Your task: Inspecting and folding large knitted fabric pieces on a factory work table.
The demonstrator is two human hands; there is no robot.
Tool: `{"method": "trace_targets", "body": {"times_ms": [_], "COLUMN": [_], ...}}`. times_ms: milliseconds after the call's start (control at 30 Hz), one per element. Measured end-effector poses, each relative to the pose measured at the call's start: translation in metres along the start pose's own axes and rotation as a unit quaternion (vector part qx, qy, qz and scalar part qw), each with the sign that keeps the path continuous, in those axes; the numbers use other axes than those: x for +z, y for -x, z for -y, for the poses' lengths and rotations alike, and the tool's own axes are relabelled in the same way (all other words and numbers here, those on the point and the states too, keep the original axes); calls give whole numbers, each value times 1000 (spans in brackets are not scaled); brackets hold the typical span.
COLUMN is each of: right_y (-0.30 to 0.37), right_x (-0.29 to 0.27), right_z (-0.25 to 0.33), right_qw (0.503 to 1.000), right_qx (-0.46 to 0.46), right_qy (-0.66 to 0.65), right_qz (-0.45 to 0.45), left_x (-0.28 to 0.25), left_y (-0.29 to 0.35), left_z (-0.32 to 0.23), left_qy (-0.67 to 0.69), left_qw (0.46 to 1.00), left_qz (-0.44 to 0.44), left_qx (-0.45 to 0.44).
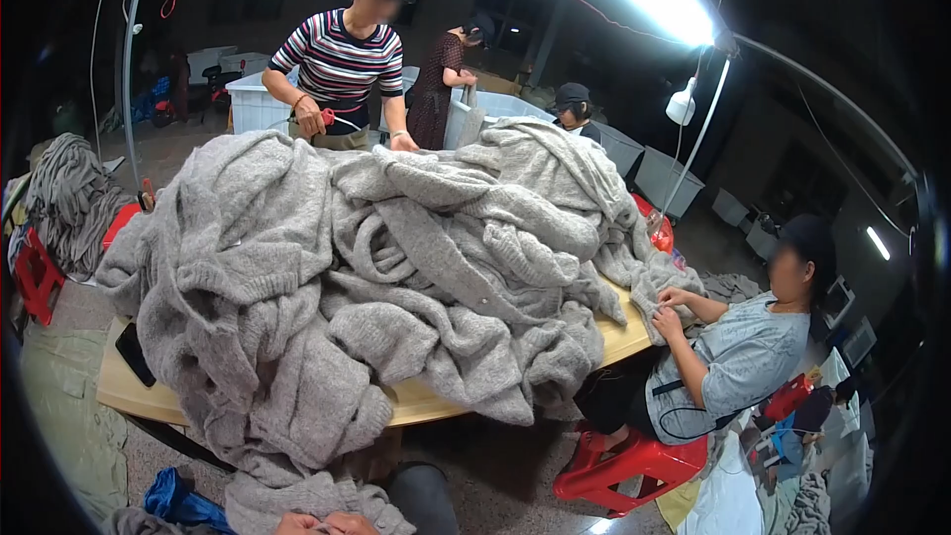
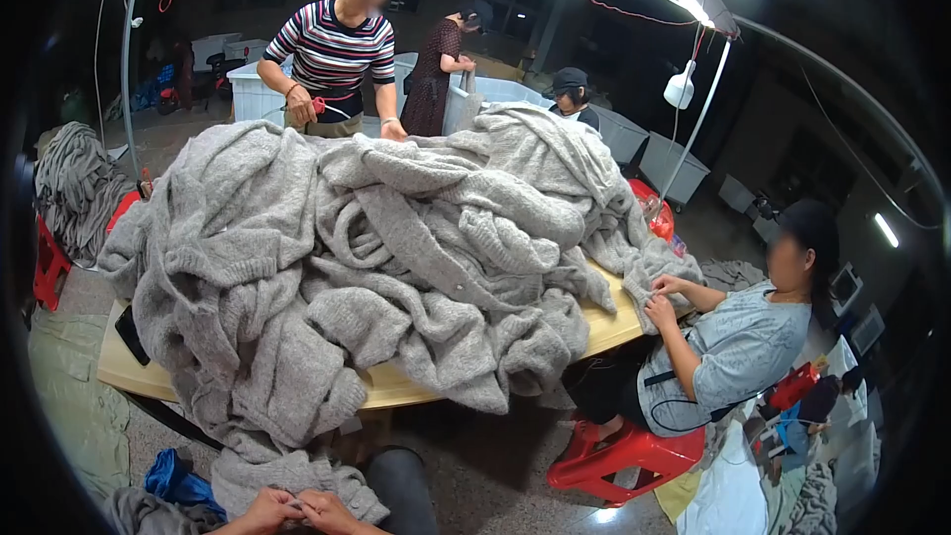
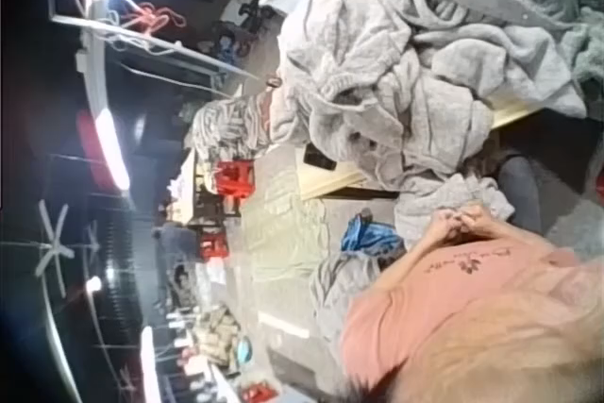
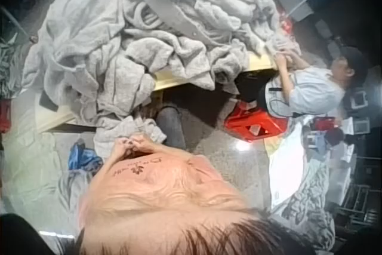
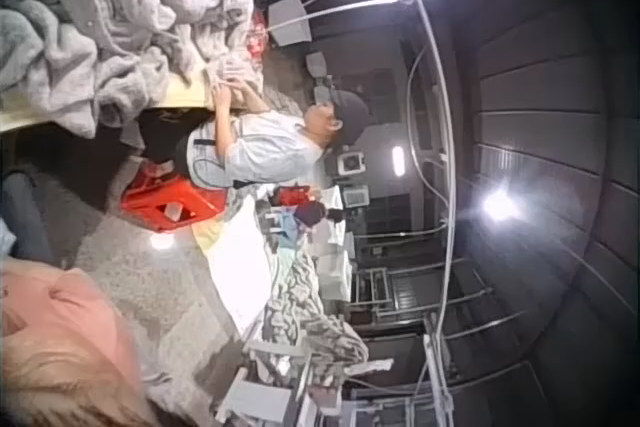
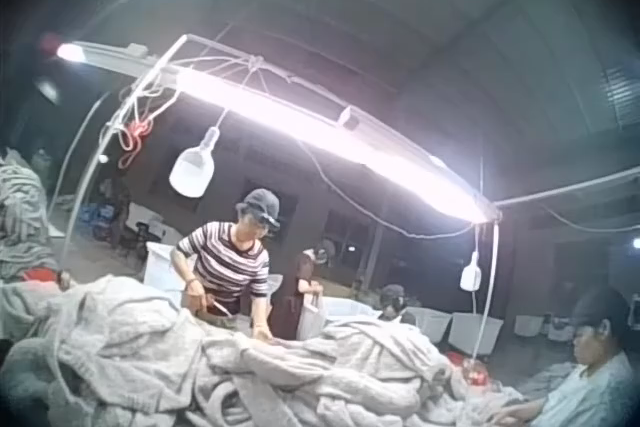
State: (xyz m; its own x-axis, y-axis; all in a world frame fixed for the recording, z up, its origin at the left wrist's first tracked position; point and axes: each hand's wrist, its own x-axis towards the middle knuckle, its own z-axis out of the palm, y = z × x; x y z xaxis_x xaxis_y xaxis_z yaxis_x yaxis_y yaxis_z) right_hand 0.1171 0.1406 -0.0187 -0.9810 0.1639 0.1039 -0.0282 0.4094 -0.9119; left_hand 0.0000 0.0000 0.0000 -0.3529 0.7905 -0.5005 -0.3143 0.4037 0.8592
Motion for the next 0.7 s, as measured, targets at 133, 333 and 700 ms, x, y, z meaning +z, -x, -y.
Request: {"method": "trace_targets", "body": {"times_ms": [133, 333, 700], "right_y": [0, -8, -14], "right_x": [-33, -53, -34], "right_z": [7, 37, 28], "right_qw": [987, 990, 987], "right_qx": [-158, -60, -1], "right_qy": [17, -89, -122], "right_qz": [-32, 96, -100], "left_x": [34, 36, 22], "left_y": [10, 17, -11], "left_z": [-62, -75, -54], "left_qy": [69, 106, 193], "left_qw": [997, 994, 977], "left_qz": [-24, -15, -14], "left_qx": [1, -23, -87]}}
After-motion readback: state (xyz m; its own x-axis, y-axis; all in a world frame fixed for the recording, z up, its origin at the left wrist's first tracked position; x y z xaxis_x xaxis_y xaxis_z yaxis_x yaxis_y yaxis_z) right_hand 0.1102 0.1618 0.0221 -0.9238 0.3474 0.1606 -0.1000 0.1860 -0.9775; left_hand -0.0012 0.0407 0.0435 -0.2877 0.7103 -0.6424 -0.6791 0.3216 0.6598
